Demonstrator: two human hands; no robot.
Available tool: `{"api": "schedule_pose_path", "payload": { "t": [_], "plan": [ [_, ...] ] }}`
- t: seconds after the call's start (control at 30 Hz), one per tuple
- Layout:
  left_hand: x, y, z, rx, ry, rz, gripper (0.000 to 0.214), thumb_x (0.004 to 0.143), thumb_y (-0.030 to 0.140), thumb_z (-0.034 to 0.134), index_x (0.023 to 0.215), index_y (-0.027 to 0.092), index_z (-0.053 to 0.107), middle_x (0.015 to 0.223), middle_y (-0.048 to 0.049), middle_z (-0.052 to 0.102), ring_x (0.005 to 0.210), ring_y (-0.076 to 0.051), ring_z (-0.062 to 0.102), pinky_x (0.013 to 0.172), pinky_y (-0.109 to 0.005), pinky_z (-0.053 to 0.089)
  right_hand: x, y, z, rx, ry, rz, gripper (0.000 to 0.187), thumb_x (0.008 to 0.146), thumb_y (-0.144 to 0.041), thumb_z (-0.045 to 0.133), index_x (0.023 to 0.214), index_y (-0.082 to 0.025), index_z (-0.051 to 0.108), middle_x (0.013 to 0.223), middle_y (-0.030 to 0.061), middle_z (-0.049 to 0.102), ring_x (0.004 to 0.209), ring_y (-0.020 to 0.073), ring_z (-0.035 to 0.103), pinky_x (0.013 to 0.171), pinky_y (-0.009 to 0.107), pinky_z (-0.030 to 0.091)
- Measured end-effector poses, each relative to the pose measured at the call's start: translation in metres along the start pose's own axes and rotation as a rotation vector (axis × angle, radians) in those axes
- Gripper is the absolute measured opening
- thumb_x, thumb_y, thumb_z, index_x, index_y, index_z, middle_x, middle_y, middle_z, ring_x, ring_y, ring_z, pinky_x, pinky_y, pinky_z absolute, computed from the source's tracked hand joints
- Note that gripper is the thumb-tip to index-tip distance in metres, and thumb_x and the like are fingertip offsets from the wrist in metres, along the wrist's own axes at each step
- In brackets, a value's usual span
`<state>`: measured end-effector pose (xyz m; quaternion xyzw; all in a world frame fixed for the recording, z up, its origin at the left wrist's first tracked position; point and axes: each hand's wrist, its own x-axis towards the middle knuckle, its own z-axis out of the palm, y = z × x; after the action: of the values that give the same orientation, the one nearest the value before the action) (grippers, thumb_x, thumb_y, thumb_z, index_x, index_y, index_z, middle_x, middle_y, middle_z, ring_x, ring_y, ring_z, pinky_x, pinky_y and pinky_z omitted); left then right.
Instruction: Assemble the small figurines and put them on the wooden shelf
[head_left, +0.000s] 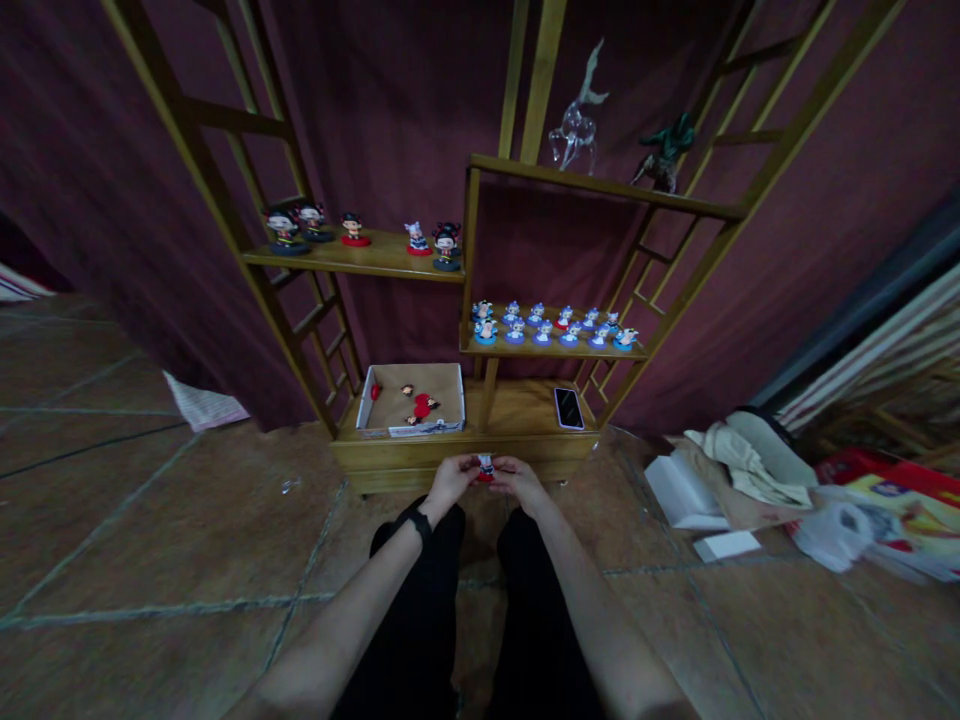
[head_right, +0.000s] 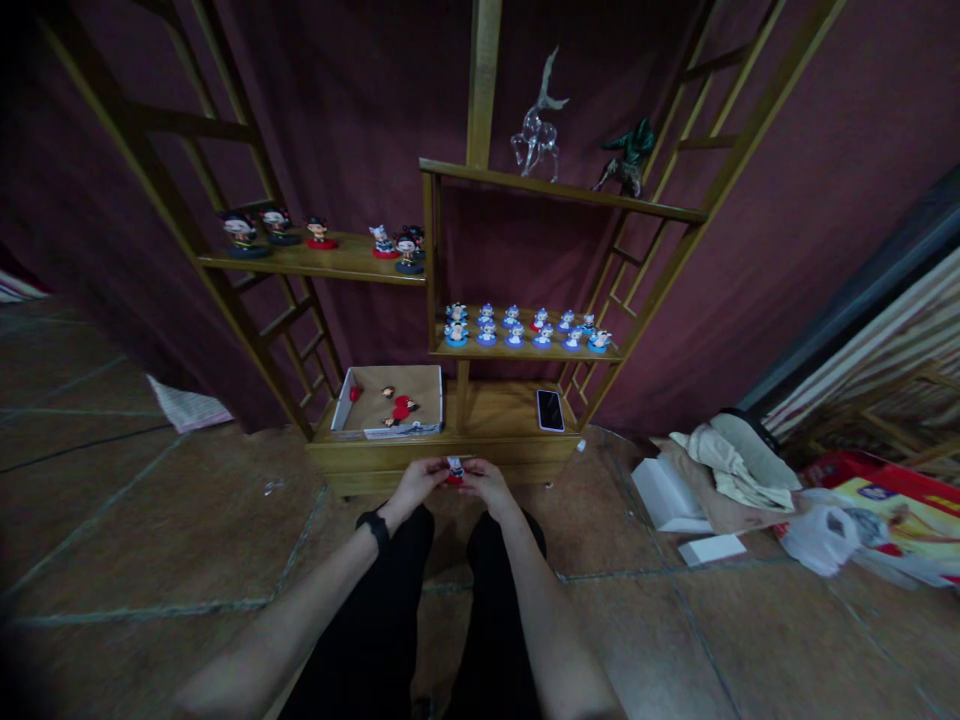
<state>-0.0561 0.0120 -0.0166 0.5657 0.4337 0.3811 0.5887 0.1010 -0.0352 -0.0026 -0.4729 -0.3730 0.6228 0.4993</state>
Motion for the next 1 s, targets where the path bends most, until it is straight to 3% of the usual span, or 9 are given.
{"api": "schedule_pose_path", "payload": {
  "t": [0.17,0.47,1.0],
  "plan": [
    [-0.001,0.000,0.000,-0.103,0.037,-0.016,0.021,0.063,0.021,0.066,0.081,0.011,0.066,0.074,-0.0062,0.068,0.062,-0.015,0.060,0.055,-0.024,0.046,-0.001,-0.002,0.001,0.005,-0.003,-0.010,0.032,0.056,-0.032,0.074,0.082,-0.018,0.063,0.091,0.0051,0.066,0.077,0.0163,0.063,0.070,0.032,0.051],
    [-0.010,0.017,0.002,-0.164,-0.133,0.031,0.035,0.057,0.021,0.074,0.090,0.012,0.066,0.087,-0.0078,0.070,0.080,-0.018,0.063,0.080,-0.032,0.046,0.001,-0.001,0.000,0.055,0.039,-0.022,0.034,0.056,-0.033,0.075,0.084,-0.018,0.062,0.091,0.0052,0.066,0.079,0.0173,0.063,0.072,0.034,0.051],
    [-0.009,0.014,0.007,-0.127,-0.071,0.056,0.035,0.053,0.025,0.077,0.083,0.012,0.065,0.082,-0.0072,0.070,0.075,-0.017,0.064,0.078,-0.033,0.048,-0.004,-0.006,0.004,0.043,0.051,-0.031,0.034,0.058,-0.041,0.073,0.082,-0.019,0.061,0.091,0.0033,0.065,0.075,0.0151,0.062,0.070,0.032,0.050]
  ]
}}
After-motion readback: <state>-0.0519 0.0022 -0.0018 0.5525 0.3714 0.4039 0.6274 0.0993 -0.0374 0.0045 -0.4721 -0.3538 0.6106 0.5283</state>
